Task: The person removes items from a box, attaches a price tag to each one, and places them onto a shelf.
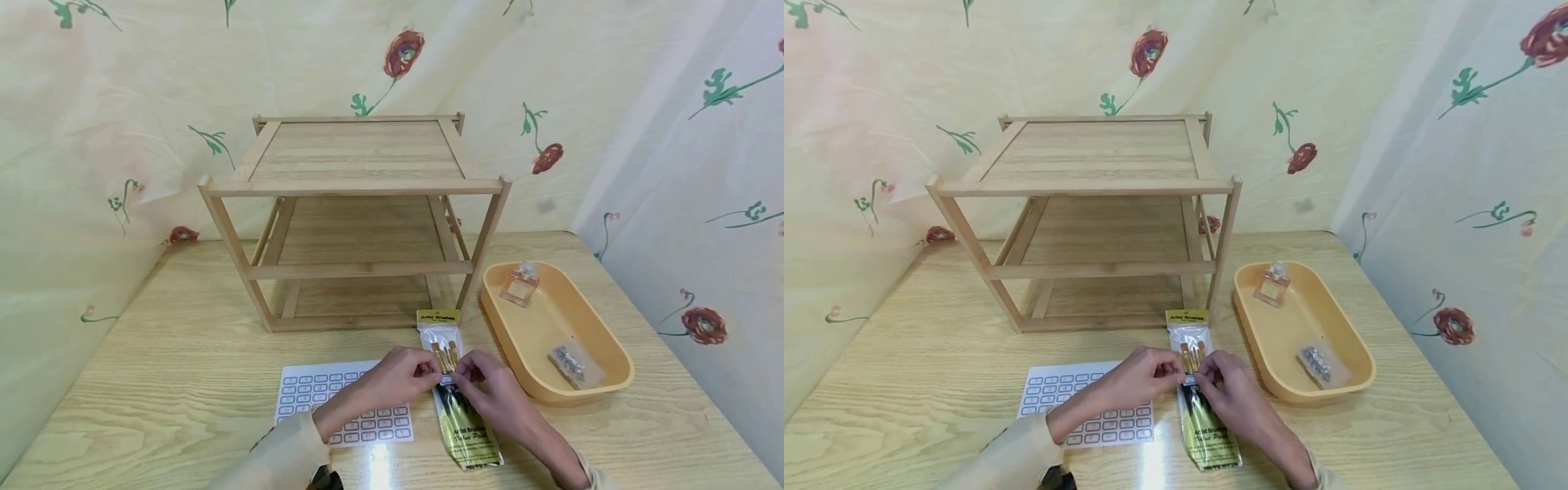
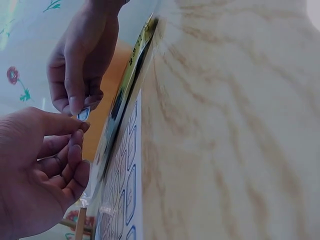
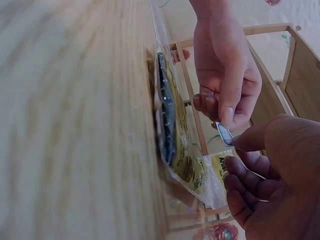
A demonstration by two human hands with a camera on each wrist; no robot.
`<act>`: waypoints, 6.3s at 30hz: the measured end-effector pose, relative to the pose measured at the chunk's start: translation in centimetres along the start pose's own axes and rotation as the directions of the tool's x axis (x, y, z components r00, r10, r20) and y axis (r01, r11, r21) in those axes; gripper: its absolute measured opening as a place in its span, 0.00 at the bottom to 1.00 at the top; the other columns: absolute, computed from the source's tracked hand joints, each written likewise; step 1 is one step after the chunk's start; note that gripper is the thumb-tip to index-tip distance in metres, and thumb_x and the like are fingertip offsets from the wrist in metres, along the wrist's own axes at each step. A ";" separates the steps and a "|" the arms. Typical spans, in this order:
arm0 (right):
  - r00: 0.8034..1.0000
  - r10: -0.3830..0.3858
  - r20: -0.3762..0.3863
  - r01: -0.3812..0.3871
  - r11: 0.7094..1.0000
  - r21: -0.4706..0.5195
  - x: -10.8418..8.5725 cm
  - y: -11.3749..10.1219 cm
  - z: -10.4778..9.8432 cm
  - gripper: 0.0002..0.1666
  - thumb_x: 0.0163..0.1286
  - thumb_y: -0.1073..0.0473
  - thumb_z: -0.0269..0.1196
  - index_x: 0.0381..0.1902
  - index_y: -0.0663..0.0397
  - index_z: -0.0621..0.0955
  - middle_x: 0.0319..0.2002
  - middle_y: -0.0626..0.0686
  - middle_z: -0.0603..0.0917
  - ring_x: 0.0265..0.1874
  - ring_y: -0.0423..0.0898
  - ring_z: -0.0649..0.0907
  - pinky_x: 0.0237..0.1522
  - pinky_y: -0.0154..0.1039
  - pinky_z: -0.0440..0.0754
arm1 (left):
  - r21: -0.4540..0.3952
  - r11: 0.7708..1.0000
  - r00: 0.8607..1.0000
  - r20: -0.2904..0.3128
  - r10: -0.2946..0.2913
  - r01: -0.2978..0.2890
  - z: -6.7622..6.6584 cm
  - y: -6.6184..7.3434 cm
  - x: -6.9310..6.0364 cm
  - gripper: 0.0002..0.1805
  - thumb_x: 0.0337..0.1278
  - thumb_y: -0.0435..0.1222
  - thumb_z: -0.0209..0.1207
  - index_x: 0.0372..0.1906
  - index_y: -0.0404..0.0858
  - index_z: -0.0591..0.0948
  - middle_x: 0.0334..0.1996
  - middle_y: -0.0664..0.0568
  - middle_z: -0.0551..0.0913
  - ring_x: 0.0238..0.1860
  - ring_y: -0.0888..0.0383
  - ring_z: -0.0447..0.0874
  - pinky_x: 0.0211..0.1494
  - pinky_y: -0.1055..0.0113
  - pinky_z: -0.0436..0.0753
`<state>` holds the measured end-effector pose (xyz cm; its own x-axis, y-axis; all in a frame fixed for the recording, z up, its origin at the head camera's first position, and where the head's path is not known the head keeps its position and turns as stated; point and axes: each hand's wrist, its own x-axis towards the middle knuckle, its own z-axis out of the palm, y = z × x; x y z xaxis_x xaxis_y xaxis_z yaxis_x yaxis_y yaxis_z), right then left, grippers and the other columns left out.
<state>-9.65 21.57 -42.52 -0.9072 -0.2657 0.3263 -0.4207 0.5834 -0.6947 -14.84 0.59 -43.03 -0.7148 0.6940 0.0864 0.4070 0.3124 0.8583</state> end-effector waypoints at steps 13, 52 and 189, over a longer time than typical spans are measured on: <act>1.000 -0.011 -0.017 0.010 1.000 -0.020 -0.6 0.5 0.0 0.14 0.63 0.75 0.70 0.33 0.51 0.80 0.30 0.38 0.77 0.31 0.35 0.78 0.34 0.34 0.82 | 0.021 1.000 1.000 0.000 0.003 -0.003 0.8 -0.1 0.4 0.04 0.70 0.28 0.62 0.38 0.36 0.86 0.28 0.62 0.80 0.28 0.70 0.77 0.36 0.75 0.81; 0.992 0.121 0.039 -0.119 0.992 -0.050 -0.8 0.8 -0.1 0.14 0.66 0.74 0.69 0.31 0.50 0.79 0.27 0.40 0.75 0.27 0.34 0.74 0.29 0.33 0.75 | 0.126 0.992 0.999 0.036 -0.029 0.024 2.0 0.2 0.4 0.06 0.70 0.29 0.60 0.35 0.38 0.83 0.25 0.63 0.77 0.19 0.70 0.72 0.25 0.76 0.79; 0.953 0.300 -0.037 -0.301 0.928 -0.219 -1.3 0.5 -0.2 0.10 0.67 0.72 0.67 0.30 0.55 0.78 0.24 0.46 0.75 0.24 0.40 0.75 0.27 0.35 0.75 | 0.351 0.923 0.974 -0.207 -0.087 0.157 1.8 0.8 0.1 0.23 0.61 0.23 0.56 0.15 0.44 0.64 0.17 0.57 0.65 0.13 0.67 0.58 0.17 0.74 0.65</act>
<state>-8.65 22.34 -43.13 -0.9908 -0.0495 0.1261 -0.1161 0.7893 -0.6030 -13.58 2.11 -43.22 -0.8498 0.5146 0.1144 0.4629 0.6248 0.6288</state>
